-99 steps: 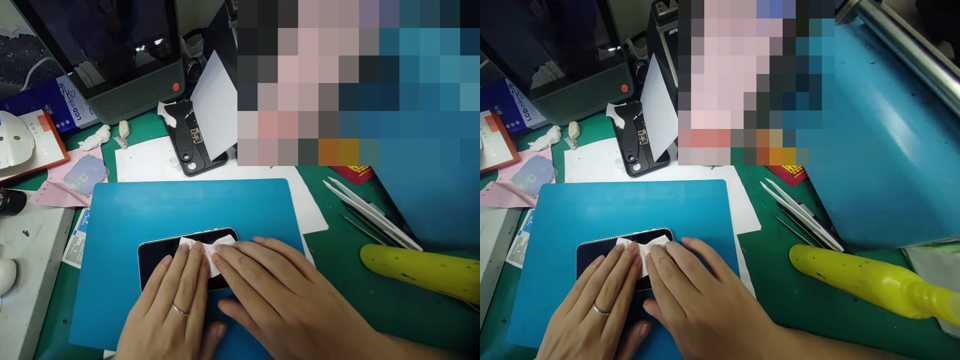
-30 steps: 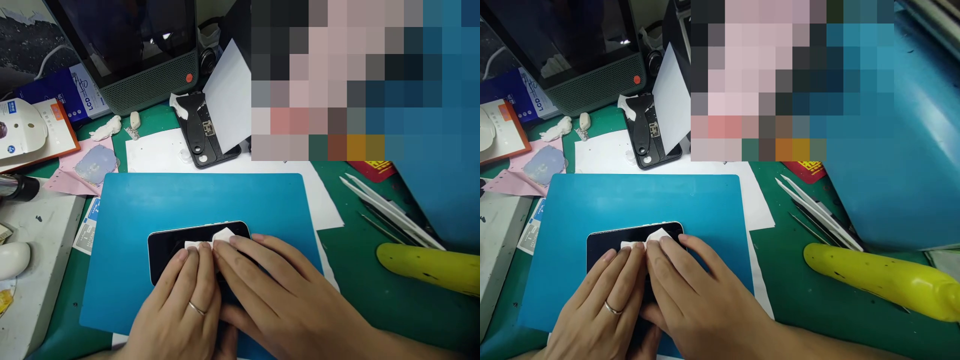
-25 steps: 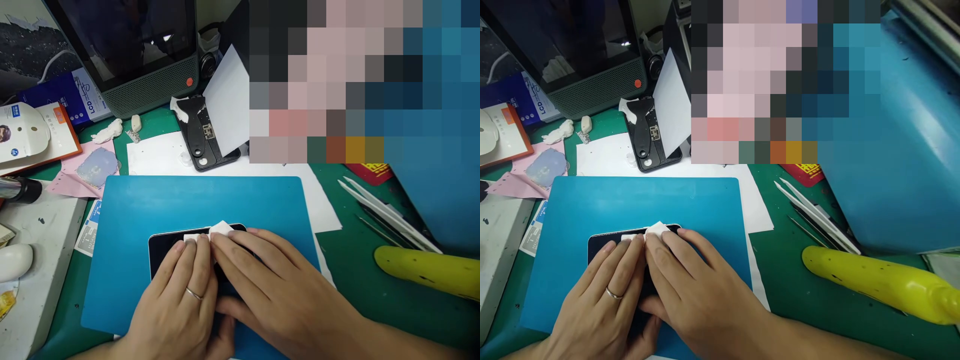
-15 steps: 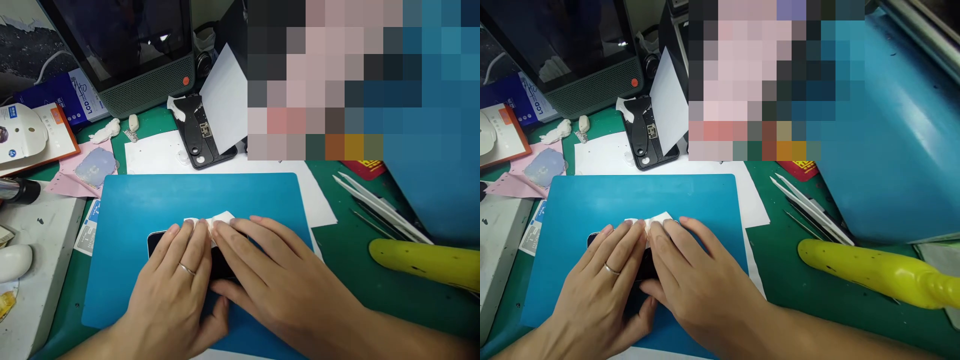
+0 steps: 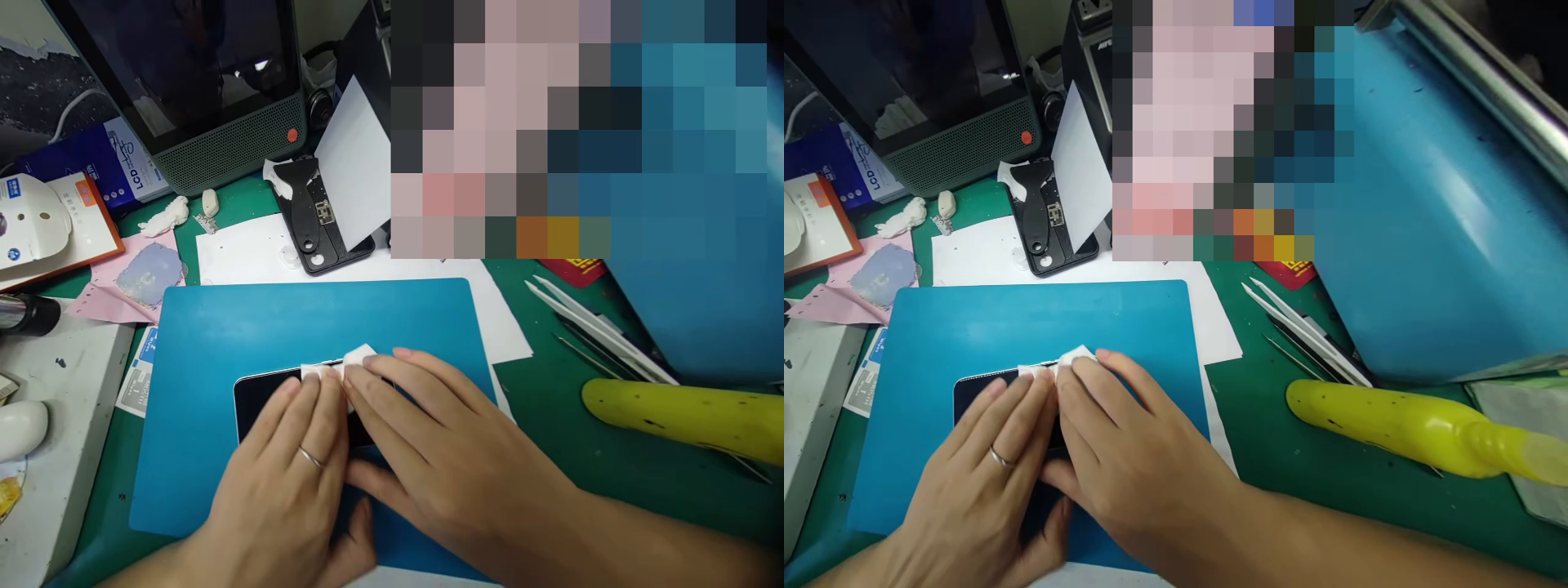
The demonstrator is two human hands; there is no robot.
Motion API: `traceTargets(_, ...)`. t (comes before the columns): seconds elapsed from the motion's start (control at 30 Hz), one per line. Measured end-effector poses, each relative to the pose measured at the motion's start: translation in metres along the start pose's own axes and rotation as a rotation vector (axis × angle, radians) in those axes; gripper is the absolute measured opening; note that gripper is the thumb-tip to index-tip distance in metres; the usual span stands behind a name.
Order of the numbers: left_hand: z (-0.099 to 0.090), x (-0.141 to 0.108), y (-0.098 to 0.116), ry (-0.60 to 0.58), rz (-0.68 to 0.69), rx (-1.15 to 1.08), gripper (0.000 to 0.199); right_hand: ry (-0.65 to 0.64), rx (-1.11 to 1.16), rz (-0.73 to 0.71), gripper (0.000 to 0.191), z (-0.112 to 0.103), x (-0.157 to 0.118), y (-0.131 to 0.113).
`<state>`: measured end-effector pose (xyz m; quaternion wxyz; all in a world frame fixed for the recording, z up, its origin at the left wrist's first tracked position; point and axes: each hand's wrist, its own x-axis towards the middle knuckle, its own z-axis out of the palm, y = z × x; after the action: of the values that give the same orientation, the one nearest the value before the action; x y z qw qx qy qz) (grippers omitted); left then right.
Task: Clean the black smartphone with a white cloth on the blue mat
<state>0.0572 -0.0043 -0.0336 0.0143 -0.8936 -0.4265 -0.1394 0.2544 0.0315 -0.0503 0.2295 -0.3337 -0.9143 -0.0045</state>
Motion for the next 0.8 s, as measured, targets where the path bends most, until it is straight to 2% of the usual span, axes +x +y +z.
traceTargets(0.13, -0.002, -0.001, 0.006, 0.008, 0.014, -0.018, 0.056, 0.001, 0.011, 0.01, 0.033, -0.001, -0.005, -0.005)
traceTargets(0.37, 0.004, 0.0, -0.013, -0.023, -0.016, -0.019, 0.061, -0.006, 0.051, 0.009, 0.044, 0.005, 0.01, 0.011)
traceTargets(0.47, 0.001, -0.005, -0.006, -0.043, -0.011, 0.016, 0.063, 0.008, 0.042, -0.027, 0.046, 0.001, 0.008, 0.009)
traceTargets(0.63, -0.001, -0.014, 0.011, -0.033, 0.034, 0.078, 0.066, 0.066, 0.017, -0.066, 0.037, -0.002, -0.004, -0.003)
traceTargets(0.8, 0.006, -0.009, 0.003, -0.019, 0.001, 0.063, 0.07, 0.005, 0.033, -0.052, 0.039, 0.006, 0.005, 0.001)
